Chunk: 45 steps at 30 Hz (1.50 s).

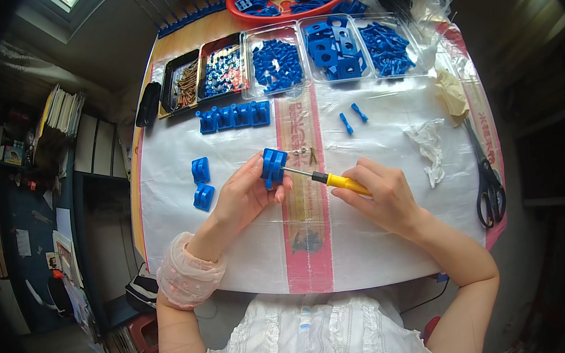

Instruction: The recorder is assembling small blue plastic components using a screwdriver at a workbench.

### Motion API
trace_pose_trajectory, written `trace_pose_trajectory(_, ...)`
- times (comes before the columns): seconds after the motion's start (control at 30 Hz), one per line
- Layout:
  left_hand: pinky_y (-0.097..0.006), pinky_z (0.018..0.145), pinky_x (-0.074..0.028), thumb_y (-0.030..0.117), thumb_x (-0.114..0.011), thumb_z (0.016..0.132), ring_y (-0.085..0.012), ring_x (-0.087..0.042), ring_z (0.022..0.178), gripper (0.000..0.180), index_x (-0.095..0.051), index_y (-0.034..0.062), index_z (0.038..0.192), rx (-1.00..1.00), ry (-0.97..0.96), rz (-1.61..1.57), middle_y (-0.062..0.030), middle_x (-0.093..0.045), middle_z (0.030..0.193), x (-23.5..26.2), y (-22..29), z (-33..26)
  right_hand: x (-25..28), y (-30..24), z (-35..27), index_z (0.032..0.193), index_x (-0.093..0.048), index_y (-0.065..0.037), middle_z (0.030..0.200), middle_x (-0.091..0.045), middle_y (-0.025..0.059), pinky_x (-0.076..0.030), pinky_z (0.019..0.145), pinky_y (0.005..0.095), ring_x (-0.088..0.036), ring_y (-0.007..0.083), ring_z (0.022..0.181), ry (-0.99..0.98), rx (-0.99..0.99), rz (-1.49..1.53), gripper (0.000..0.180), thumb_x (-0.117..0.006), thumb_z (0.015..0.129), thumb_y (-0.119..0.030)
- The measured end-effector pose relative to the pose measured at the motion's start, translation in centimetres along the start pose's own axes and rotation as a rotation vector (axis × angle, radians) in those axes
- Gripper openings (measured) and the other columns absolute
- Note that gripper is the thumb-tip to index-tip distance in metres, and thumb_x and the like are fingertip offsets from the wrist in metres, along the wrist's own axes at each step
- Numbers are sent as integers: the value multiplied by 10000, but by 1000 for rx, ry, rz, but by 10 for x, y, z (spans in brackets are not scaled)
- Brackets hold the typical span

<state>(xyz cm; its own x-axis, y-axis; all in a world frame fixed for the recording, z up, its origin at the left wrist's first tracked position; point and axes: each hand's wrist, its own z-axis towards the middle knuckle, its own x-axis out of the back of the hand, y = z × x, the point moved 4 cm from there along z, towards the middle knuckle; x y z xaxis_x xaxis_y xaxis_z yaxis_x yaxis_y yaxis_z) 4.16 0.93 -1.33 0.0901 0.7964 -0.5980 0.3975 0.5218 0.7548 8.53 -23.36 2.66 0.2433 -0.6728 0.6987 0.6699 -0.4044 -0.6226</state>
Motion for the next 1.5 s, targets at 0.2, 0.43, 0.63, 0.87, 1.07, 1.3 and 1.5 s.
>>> trace_pose_trajectory(0.2, -308, 814, -523, 327, -333, 1129, -154, -622, 842, 427, -462, 17, 1393, 2, -6, -12, -161, -662, 1095, 1, -1, 1, -2, 0, 1, 1008, -663, -13, 822, -617, 107, -488, 552, 355, -619, 249, 612, 10, 9, 13, 278, -830, 829, -144)
trace_pose_trajectory(0.43, -308, 805, -526, 327, -329, 1130, -156, -626, 838, 407, -468, 28, 1368, 11, 0, -4, -162, -661, 1086, 0, -1, 1, -7, 7, -5, 1049, -619, -22, 842, -615, 109, -505, 565, 373, -641, 282, 652, 102, -34, 77, 354, -852, 792, -95)
trace_pose_trajectory(0.63, -308, 802, -526, 327, -328, 1132, -153, -630, 835, 401, -469, 33, 1365, 7, 1, -15, -163, -663, 1085, 2, -2, 1, -1, 1, 1, 980, -661, -23, 805, -605, 96, -478, 528, 356, -614, 244, 601, 56, 30, 35, 256, -837, 804, -85)
trace_pose_trajectory(0.87, -307, 804, -528, 330, -316, 1136, -150, -633, 839, 398, -463, 41, 1368, 14, -1, 29, -162, -664, 1081, 0, -2, 1, -1, 2, 0, 1008, -708, -23, 816, -651, 106, -469, 513, 336, -614, 220, 586, -24, -39, 17, 229, -816, 838, -131)
trace_pose_trajectory(1.07, -309, 813, -528, 332, -318, 1135, -148, -630, 841, 398, -469, 39, 1358, 11, 6, 17, -160, -663, 1079, 0, -2, 1, -1, -2, 2, 1145, -616, -29, 872, -657, 141, -507, 564, 376, -660, 278, 669, 100, 74, 44, 431, -852, 793, -110)
trace_pose_trajectory(1.3, -305, 815, -527, 330, -325, 1132, -148, -626, 838, 404, -476, 29, 1356, 11, 17, -2, -154, -659, 1072, 1, -1, 1, -5, 4, -3, 1037, -533, -33, 888, -606, 149, -510, 578, 394, -655, 326, 697, 65, 16, 52, 379, -802, 778, 34)
trace_pose_trajectory(1.5, -302, 814, -524, 326, -326, 1131, -147, -623, 835, 408, -476, 24, 1361, 12, 21, 5, -151, -656, 1070, 1, -1, 1, -4, 2, -1, 1005, -567, -27, 843, -618, 143, -500, 563, 383, -649, 311, 675, 76, 37, 82, 317, -791, 788, 31)
